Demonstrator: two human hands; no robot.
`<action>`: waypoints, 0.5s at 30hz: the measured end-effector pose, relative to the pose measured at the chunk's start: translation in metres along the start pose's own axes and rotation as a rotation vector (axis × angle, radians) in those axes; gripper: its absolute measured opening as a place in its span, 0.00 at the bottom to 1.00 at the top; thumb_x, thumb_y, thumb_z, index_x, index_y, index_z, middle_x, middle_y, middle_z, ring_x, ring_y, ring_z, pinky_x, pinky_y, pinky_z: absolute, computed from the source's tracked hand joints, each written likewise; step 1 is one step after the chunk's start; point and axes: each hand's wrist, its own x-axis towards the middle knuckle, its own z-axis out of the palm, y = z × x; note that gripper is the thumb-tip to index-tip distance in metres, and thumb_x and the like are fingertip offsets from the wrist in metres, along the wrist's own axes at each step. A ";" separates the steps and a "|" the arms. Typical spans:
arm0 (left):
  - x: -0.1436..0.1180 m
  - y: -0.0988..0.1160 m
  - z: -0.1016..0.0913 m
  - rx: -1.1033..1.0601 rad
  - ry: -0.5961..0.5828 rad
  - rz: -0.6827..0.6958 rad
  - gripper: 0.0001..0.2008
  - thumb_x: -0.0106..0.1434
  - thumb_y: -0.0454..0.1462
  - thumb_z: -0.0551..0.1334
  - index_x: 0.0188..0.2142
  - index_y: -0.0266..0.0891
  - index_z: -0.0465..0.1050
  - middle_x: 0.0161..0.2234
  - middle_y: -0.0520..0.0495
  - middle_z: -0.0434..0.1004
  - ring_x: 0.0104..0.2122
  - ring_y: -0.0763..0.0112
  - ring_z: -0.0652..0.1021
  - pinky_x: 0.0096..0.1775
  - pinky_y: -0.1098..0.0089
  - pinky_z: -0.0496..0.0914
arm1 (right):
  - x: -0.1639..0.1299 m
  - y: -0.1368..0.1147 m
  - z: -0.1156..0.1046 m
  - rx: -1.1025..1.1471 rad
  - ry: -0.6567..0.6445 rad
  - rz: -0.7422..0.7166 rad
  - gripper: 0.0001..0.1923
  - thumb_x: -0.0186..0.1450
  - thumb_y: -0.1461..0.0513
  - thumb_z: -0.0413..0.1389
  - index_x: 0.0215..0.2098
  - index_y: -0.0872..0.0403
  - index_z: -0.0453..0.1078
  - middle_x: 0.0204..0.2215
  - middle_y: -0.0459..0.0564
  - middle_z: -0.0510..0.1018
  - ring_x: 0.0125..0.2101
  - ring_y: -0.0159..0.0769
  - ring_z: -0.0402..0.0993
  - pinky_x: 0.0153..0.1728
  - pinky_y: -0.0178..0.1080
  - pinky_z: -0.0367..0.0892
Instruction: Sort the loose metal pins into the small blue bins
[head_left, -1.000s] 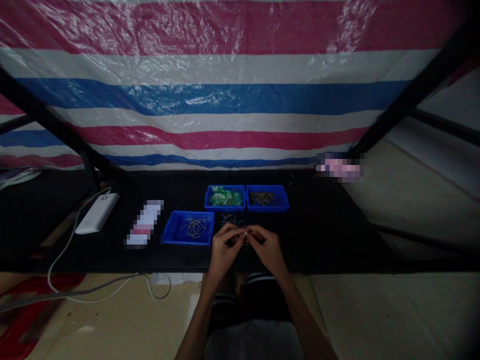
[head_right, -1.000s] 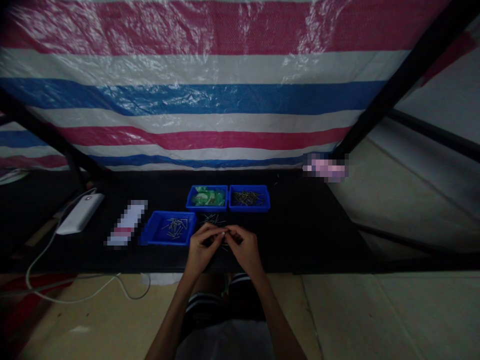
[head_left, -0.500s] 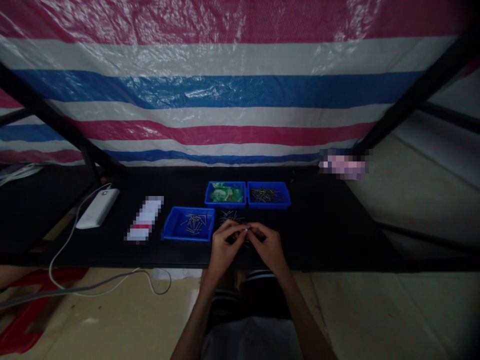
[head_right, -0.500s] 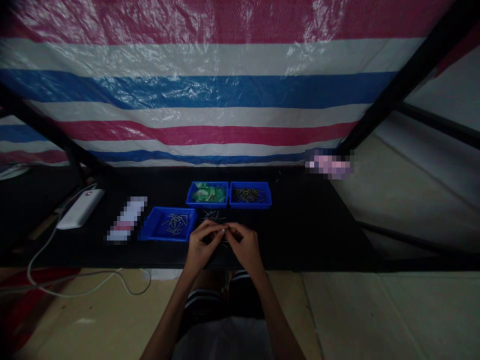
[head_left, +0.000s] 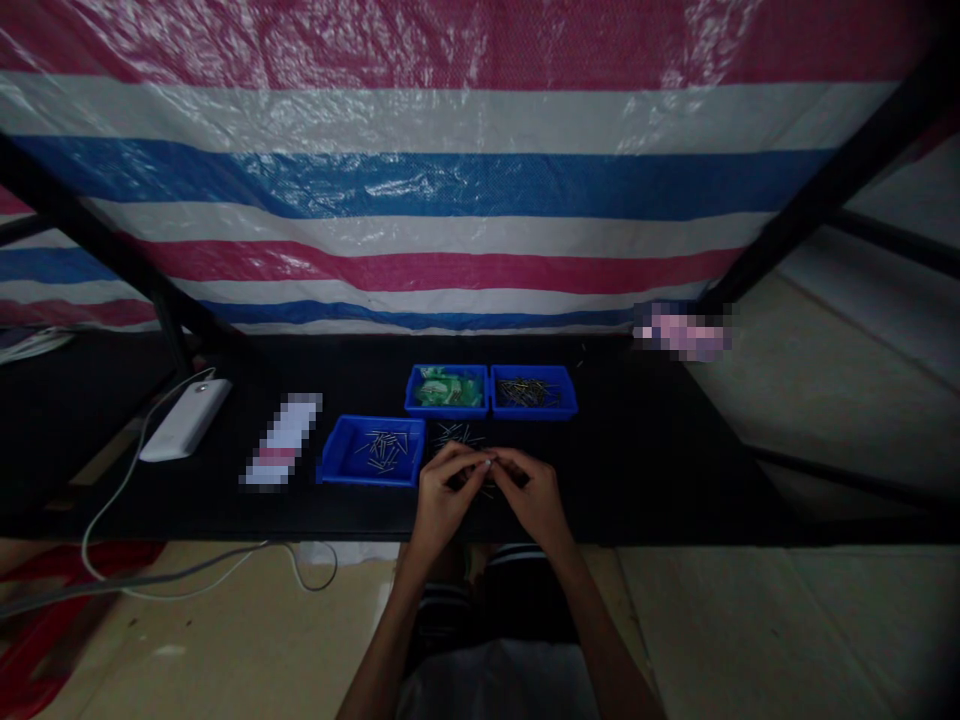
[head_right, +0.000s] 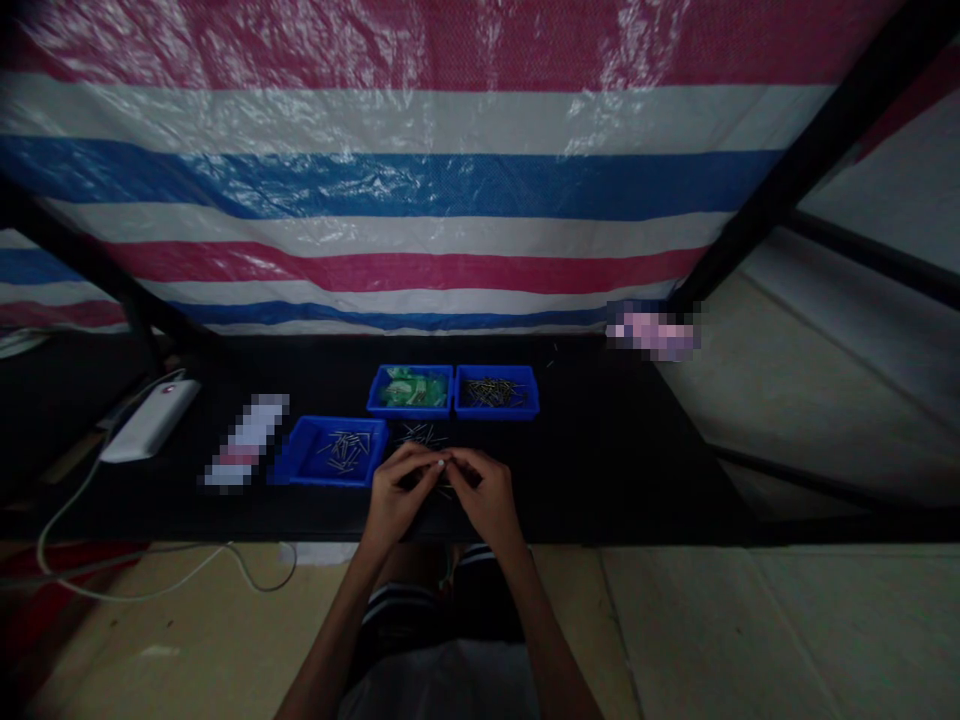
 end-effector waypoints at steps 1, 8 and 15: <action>0.000 0.000 0.000 -0.001 0.000 0.000 0.08 0.68 0.38 0.67 0.43 0.43 0.85 0.36 0.45 0.79 0.33 0.69 0.77 0.34 0.71 0.70 | 0.000 0.000 0.000 0.004 -0.006 -0.004 0.11 0.68 0.59 0.59 0.45 0.51 0.81 0.37 0.50 0.85 0.33 0.38 0.80 0.35 0.37 0.73; 0.003 0.007 0.001 0.045 0.075 -0.013 0.12 0.69 0.38 0.65 0.51 0.43 0.81 0.36 0.47 0.78 0.32 0.70 0.76 0.35 0.71 0.70 | 0.000 -0.007 -0.003 -0.004 0.077 -0.059 0.09 0.70 0.57 0.58 0.42 0.51 0.80 0.32 0.50 0.84 0.31 0.38 0.80 0.34 0.38 0.74; 0.001 -0.010 0.008 0.080 0.118 -0.023 0.05 0.66 0.34 0.64 0.35 0.39 0.81 0.32 0.44 0.81 0.34 0.63 0.79 0.38 0.67 0.71 | 0.009 -0.061 0.027 -0.365 0.094 -0.430 0.11 0.73 0.61 0.55 0.48 0.47 0.80 0.37 0.52 0.85 0.38 0.42 0.80 0.45 0.44 0.72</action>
